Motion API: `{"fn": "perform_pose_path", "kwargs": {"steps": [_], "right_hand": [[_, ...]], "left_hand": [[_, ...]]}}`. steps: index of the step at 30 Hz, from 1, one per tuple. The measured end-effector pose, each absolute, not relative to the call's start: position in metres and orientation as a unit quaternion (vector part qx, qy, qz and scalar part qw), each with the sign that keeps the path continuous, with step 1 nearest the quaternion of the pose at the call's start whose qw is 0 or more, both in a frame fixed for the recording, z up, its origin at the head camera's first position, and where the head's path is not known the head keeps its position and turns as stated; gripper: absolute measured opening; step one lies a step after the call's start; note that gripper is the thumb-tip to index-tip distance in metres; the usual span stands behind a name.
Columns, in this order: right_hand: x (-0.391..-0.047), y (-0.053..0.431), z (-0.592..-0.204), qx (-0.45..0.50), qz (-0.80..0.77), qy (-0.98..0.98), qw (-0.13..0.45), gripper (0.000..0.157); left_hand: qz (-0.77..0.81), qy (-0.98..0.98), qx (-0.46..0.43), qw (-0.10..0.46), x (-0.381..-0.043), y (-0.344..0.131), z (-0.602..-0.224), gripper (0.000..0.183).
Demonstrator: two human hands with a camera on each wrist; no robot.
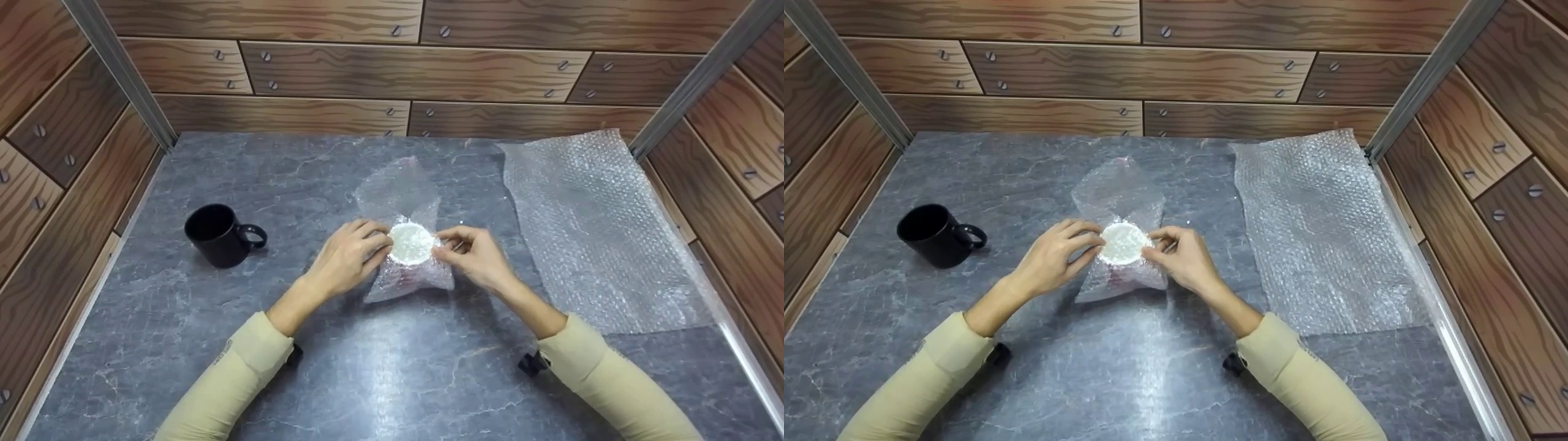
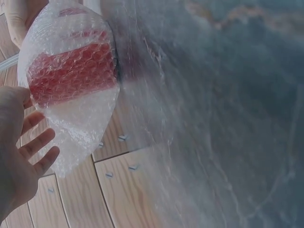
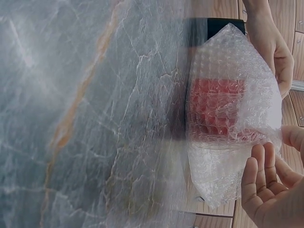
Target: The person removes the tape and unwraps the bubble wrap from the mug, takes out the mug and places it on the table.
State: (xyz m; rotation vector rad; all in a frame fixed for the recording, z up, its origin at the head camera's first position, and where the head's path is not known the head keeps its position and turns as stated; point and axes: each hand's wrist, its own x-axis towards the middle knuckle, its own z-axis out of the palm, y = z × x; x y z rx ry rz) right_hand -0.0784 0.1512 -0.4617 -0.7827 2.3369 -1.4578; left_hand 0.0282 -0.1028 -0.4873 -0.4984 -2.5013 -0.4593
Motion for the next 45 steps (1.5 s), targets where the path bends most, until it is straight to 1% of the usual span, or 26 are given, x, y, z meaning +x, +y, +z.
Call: {"fn": "perform_pose_path", "kwargs": {"steps": [12, 22, 31, 45], "right_hand": [[-0.076, 0.152, -0.462, -0.262, -0.534, 0.792, 0.138, 0.032], [-0.073, 0.155, -0.459, -0.262, -0.535, 0.793, 0.128, 0.032], [-0.066, 0.16, -0.453, -0.28, -0.531, 0.792, 0.117, 0.029], [-0.051, 0.173, -0.446, -0.338, -0.541, 0.764, 0.098, 0.018]], "left_hand": [[-0.171, -0.927, -0.185, 0.277, 0.029, -0.103, -0.488, 0.014], [-0.162, -0.933, -0.181, 0.266, 0.029, -0.103, -0.486, 0.016], [-0.173, -0.928, -0.186, 0.273, 0.029, -0.103, -0.486, 0.014], [-0.173, -0.931, -0.179, 0.266, 0.029, -0.102, -0.485, 0.015]]}}
